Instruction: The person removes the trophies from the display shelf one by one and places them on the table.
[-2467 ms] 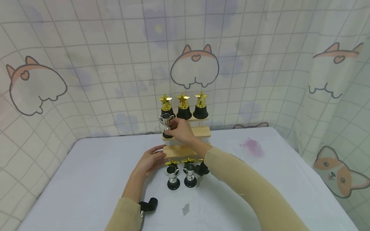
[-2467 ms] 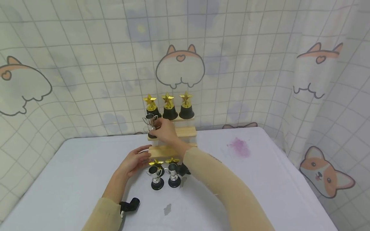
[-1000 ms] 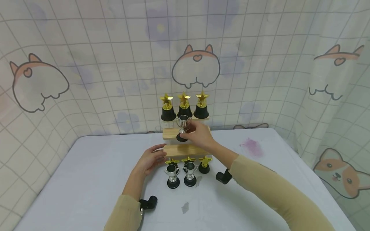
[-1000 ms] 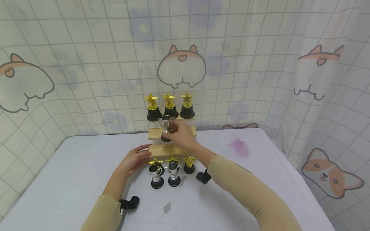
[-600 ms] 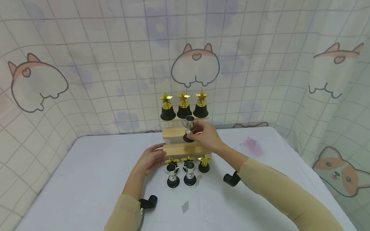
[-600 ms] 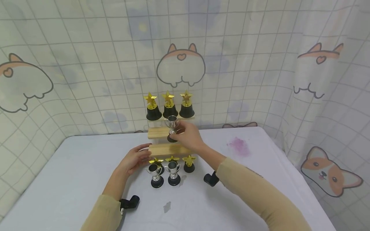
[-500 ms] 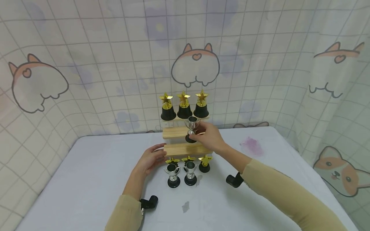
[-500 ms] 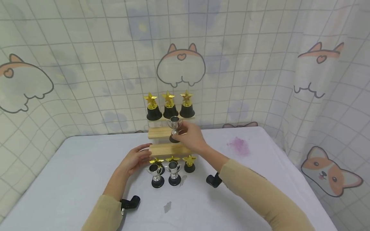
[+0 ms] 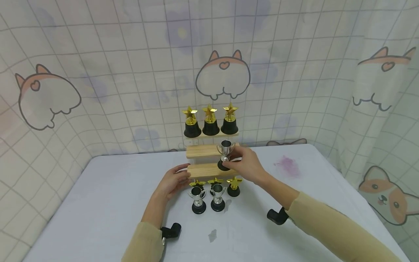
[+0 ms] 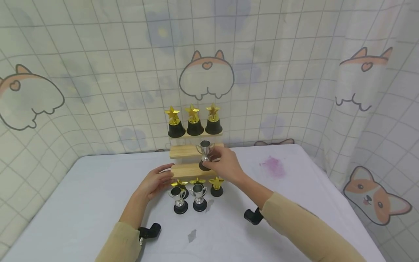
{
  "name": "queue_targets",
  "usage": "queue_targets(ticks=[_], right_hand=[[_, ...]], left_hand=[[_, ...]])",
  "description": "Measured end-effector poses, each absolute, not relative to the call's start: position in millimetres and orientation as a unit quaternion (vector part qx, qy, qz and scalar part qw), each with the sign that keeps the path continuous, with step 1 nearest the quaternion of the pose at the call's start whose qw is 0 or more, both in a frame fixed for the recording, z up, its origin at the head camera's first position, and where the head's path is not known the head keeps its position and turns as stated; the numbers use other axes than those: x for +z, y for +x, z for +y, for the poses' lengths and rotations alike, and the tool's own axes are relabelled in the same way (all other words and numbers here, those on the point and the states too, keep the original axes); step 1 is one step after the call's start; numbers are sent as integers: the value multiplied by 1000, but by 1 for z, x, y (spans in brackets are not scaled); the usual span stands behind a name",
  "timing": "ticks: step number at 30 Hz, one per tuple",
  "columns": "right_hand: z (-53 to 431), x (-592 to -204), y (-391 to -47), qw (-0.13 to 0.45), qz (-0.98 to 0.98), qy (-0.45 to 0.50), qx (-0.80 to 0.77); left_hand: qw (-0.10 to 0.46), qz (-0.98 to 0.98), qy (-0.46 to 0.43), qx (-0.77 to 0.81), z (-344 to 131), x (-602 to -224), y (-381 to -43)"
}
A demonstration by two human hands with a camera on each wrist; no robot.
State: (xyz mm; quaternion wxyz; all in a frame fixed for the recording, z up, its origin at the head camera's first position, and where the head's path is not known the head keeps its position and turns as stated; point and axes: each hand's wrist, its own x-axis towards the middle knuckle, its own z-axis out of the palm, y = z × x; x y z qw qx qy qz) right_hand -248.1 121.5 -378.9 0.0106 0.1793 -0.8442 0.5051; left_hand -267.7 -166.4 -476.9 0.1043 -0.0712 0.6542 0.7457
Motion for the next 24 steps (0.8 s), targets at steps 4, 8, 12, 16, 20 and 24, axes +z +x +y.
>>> queue_targets(ticks=[4,8,12,16,20,24], right_hand=[[127,-380,-242,7,-841,180,510],[132,-382,-236,14,-843,188,504],[137,-382,-231,25,-844,196,499],[142,-384,-224,22,-841,188,506],[149,-389,-215,10,-836,178,519],[156,-394,-207,14,-833,176,524]], left_hand=[[105,657,-76,743,-166,-475,-266],[105,659,-75,741,-166,-473,-265],[100,660,-71,741,-166,-471,-264],[99,659,-71,742,-166,-471,-265],[102,662,-66,739,-165,-471,-264],[101,664,-62,738,-164,-471,-262]])
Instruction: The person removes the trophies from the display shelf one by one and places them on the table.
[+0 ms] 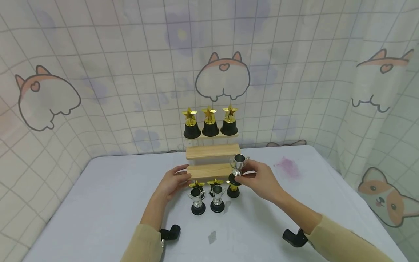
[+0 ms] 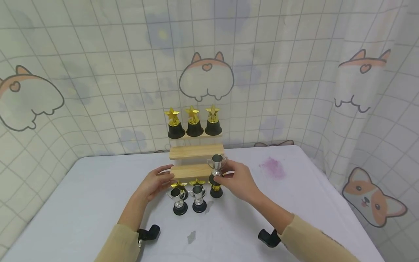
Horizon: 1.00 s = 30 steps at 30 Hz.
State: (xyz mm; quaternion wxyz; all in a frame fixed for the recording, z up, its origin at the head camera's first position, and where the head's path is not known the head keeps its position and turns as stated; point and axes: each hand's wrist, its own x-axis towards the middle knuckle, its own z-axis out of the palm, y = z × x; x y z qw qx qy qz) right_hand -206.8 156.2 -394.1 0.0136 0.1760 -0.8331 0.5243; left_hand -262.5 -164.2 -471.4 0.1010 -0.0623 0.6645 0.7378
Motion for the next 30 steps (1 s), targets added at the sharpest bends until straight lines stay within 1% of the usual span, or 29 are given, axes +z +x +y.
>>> queue_targets(ticks=[6,13,19,24,30], right_hand=[[161,-403,-193,12,-835,174,522],[164,-420,-181,-13,-826,169,537],[162,-441,-181,-39,-827,176,533],[161,-453,-184,-57,-829,162,531],[158,-464,-185,-61,-831,155,530]], left_hand=[[100,663,-59,739,-165,-474,-264],[93,661,-64,742,-163,-474,-263],[78,656,-71,747,-162,-475,-260],[69,651,-78,752,-161,-477,-260],[70,653,-76,750,-160,-478,-260]])
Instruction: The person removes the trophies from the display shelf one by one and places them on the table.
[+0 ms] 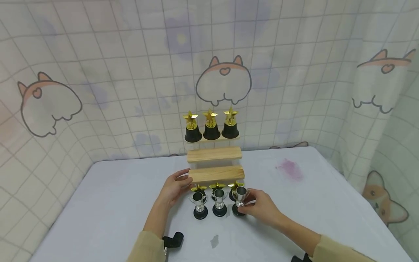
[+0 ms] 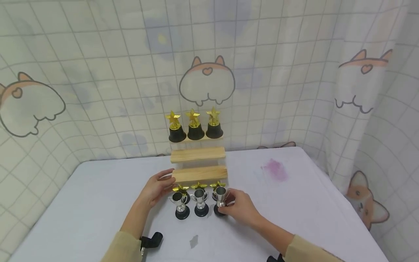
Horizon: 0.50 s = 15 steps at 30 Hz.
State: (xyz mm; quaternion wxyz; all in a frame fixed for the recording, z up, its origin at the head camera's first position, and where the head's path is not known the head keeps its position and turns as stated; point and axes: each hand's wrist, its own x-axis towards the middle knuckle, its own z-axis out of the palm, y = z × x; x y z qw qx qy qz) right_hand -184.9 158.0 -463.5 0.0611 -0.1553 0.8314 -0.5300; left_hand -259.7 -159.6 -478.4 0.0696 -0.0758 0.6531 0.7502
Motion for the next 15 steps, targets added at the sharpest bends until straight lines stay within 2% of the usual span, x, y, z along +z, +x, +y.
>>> queue_targets(ticks=[15], right_hand=[[151,-474,-191,37,847,-168,-504]], left_hand=[[74,650,-75,752,-161,-478,-258]])
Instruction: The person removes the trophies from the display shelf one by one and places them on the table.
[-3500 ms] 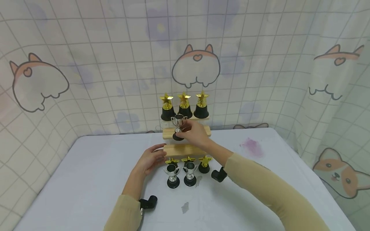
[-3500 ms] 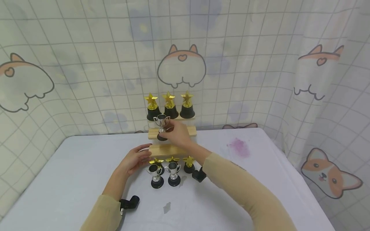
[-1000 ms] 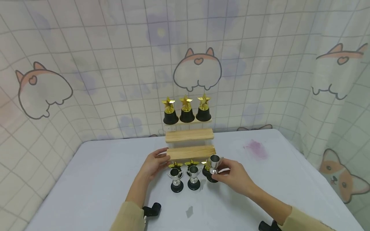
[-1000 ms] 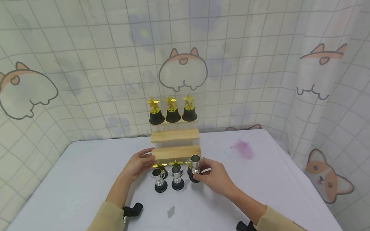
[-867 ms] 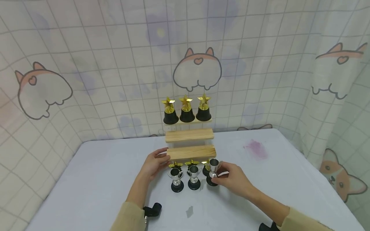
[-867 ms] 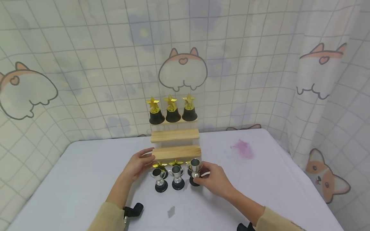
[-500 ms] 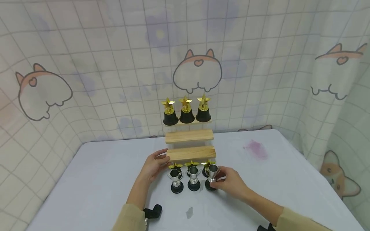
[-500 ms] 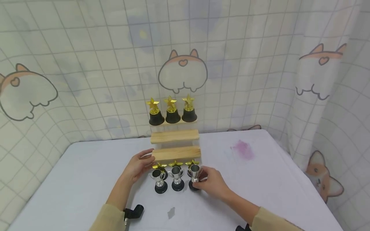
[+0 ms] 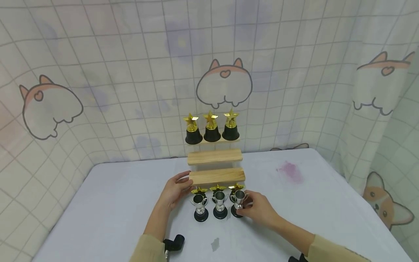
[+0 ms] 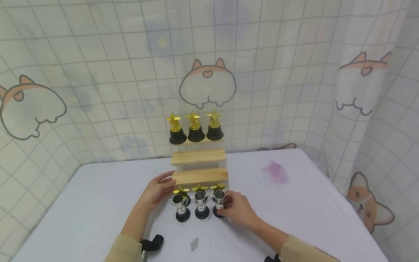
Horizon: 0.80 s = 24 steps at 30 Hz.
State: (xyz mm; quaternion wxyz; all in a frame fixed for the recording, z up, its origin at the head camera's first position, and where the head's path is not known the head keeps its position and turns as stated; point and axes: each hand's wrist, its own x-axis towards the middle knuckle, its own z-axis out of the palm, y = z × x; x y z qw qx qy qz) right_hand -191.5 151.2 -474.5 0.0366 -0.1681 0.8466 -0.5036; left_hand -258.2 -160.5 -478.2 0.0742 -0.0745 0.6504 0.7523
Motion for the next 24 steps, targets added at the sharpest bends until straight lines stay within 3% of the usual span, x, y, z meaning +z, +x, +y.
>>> queue_targets(ticks=[24], right_hand=[[179,-460,-198,28,858,-167,-485]], left_hand=[[67,640,-75,762,-159,-478,-260]])
